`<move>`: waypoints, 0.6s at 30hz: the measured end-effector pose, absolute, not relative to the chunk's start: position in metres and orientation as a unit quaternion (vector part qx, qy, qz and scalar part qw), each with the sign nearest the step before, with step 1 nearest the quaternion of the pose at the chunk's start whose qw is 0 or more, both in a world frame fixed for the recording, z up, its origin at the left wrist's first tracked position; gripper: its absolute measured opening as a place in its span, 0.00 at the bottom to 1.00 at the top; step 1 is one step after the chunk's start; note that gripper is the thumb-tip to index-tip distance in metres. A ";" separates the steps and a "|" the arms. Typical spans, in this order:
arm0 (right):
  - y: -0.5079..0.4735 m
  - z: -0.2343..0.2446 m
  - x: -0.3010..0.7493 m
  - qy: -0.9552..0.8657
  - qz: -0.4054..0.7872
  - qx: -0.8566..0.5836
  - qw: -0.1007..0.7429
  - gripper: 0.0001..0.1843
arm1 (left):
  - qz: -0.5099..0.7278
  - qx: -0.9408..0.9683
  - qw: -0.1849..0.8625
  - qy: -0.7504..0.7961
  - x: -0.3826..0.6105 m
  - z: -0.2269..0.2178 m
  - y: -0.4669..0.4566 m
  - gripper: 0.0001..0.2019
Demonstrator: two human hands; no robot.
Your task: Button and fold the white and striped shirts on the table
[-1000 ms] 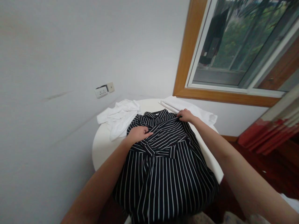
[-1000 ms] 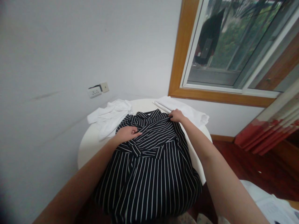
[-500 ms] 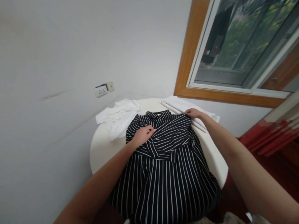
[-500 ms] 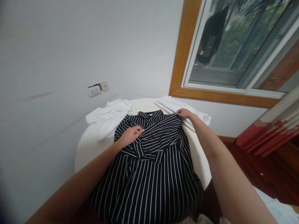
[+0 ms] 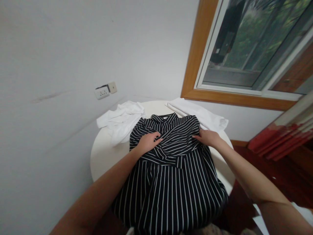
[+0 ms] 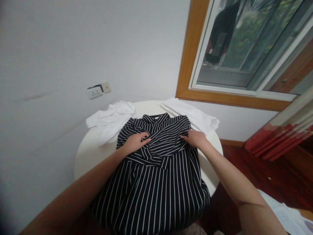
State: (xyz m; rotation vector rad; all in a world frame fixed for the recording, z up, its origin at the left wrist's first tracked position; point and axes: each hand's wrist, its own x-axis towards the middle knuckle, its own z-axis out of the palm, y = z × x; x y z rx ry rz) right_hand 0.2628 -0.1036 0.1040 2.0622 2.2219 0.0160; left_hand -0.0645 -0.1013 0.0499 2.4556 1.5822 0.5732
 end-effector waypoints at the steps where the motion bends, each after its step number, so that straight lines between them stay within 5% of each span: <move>1: -0.114 0.097 0.260 0.732 0.005 0.678 0.071 0.28 | 0.191 0.823 0.081 0.529 -0.064 0.050 -0.102 0.16; 6: -0.144 0.071 0.254 0.714 0.048 0.695 0.074 0.18 | 0.196 0.826 0.078 0.522 -0.064 0.050 -0.103 0.18; 18: -0.149 0.084 0.294 0.721 0.010 0.686 0.101 0.14 | 0.189 0.871 0.161 0.424 -0.059 0.058 -0.111 0.14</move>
